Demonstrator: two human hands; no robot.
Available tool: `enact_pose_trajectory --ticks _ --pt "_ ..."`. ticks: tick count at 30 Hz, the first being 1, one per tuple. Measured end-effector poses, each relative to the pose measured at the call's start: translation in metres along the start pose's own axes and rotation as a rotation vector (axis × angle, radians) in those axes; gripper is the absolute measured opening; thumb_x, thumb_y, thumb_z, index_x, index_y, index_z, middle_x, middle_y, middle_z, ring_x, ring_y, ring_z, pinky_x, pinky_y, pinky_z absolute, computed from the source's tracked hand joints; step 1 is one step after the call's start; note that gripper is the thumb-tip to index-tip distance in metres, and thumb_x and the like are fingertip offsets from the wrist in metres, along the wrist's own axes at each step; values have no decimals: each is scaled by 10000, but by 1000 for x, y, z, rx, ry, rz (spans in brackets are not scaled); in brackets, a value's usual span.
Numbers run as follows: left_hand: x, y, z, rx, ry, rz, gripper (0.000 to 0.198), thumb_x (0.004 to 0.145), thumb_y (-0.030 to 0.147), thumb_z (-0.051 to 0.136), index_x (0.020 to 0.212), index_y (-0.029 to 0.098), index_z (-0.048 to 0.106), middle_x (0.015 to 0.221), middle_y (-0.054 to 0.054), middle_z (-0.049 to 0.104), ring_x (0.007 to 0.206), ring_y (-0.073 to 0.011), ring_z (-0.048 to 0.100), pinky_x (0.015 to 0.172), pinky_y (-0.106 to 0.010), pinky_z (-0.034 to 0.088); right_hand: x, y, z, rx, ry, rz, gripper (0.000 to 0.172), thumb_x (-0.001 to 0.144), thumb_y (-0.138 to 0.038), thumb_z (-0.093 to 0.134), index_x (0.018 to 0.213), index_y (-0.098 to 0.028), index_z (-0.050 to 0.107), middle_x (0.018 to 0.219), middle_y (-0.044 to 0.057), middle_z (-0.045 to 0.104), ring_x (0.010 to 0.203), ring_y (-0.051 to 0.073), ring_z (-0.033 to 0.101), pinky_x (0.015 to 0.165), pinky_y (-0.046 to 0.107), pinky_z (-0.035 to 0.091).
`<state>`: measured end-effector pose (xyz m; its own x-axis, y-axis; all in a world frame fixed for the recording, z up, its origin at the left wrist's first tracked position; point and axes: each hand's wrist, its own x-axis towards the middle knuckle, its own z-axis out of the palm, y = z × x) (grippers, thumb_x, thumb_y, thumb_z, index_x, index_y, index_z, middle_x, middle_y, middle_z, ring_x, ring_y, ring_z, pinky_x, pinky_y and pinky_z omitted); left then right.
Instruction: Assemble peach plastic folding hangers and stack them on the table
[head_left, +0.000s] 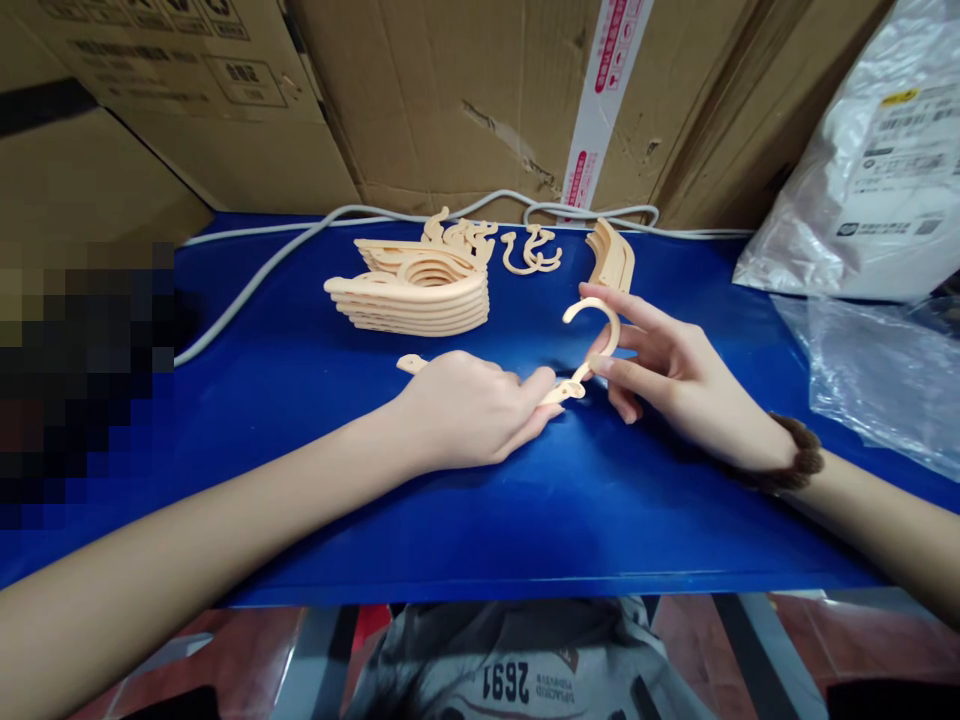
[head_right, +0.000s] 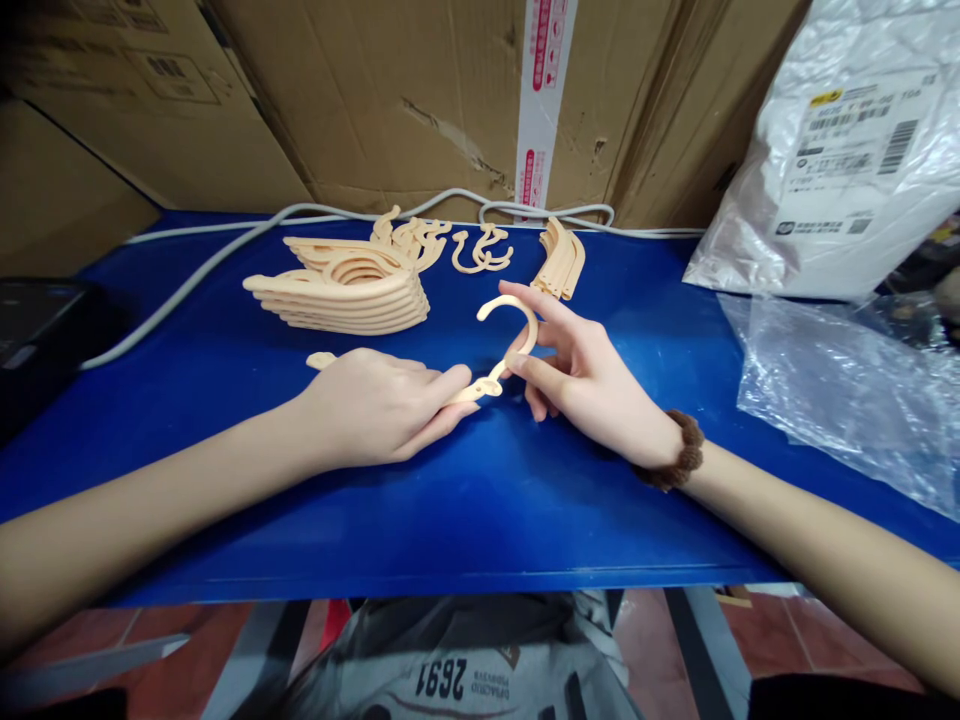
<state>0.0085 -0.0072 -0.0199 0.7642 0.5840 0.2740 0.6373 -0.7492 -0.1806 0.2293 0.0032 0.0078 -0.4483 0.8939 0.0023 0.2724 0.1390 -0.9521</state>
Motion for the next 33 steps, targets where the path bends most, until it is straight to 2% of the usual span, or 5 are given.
enact_pose_trajectory --ticks 11,16,19,24,33 --pt "3 3 -14 -150 -159 -182 295 1026 361 329 1005 182 562 696 -30 695 557 -218 650 463 -276 177 -1 -1 2 -84 6 -51 582 916 -324 624 1443 -253 386 933 16 664 531 101 564 505 278 506" --pt "2 0 -18 -846 -180 -344 215 1033 317 356 1174 221 488 781 20 671 668 -139 627 584 -234 419 1 -6 -14 -473 216 -209 530 952 -469 555 1423 -272 413 1017 56 699 802 205 664 771 379 553" --pt "2 0 -14 -1299 -181 -412 197 999 278 432 1177 208 479 860 0 652 635 -96 566 507 -176 439 9 -4 -33 -822 383 -215 525 960 -489 508 1402 -215 442 1118 106 702 961 267 676 875 430 525" --pt "7 1 -8 -1557 -220 -529 218 938 300 534 1113 170 535 884 -25 613 634 -100 546 395 -147 458 23 15 -54 -1145 259 -131 473 978 -353 397 1368 -91 448 1377 180 589 1228 326 582 996 476 475" --pt "12 -2 -6 -1700 -157 -643 169 960 298 554 935 139 606 862 -25 622 656 -97 594 467 -178 544 27 20 -53 -1371 190 -163 422 979 -358 348 1266 -115 540 1231 155 684 1078 333 630 990 482 409"
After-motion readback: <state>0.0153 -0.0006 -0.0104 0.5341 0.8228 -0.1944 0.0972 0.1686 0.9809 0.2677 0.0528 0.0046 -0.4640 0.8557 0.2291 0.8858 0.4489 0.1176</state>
